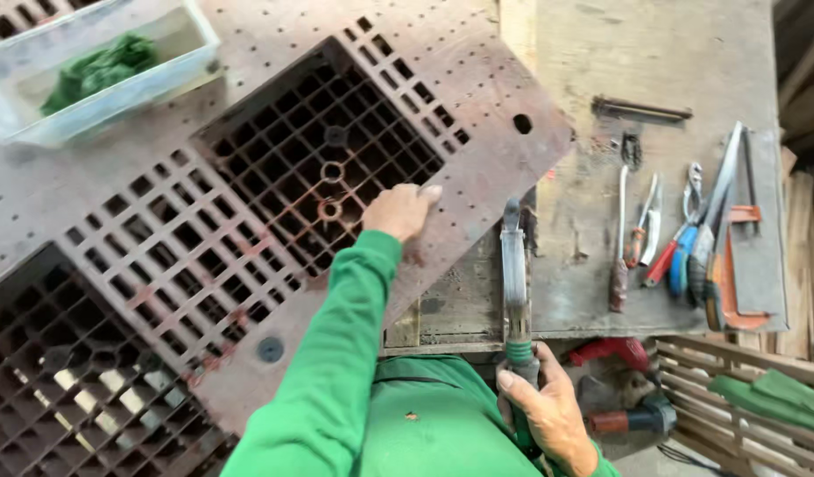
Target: The person uses a handheld heat tool to clean a large, rusty metal grid with square cutouts. They systematically move the tool across the surface, generating smoke as they remove residue from the grid and surrounding frame.
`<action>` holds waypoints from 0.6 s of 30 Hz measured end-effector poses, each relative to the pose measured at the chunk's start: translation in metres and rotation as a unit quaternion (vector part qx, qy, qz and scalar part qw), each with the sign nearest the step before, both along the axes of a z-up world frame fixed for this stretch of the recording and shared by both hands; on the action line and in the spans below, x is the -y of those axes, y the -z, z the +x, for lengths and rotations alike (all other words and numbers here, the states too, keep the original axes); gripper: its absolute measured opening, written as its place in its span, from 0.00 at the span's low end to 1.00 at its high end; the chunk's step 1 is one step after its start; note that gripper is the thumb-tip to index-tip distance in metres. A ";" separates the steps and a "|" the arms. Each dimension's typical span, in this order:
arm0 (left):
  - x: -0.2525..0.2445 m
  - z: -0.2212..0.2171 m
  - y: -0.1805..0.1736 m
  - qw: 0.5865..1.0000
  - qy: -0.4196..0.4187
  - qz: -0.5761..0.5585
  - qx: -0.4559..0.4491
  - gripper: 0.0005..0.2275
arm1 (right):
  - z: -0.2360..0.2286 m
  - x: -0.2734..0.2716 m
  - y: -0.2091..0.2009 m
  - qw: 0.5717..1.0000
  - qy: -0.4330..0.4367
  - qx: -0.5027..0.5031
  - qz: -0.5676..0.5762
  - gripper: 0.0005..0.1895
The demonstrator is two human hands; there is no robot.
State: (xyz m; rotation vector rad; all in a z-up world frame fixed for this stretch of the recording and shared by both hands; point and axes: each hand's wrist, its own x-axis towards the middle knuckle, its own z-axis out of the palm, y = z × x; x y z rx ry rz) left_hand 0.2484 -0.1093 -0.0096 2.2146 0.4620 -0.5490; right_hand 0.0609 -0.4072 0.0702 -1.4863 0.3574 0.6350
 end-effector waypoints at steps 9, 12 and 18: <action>-0.012 -0.063 -0.026 0.998 0.012 0.051 0.032 0.28 | -0.002 0.023 0.003 0.999 0.040 -0.018 -0.018 0.21; -0.017 -0.083 -0.034 0.998 0.022 0.050 0.028 0.27 | 0.006 0.037 0.013 0.994 -0.034 0.065 -0.076 0.22; -0.033 -0.128 -0.044 0.997 0.038 0.064 0.023 0.27 | 0.007 0.046 0.014 0.938 -0.180 0.126 -0.267 0.28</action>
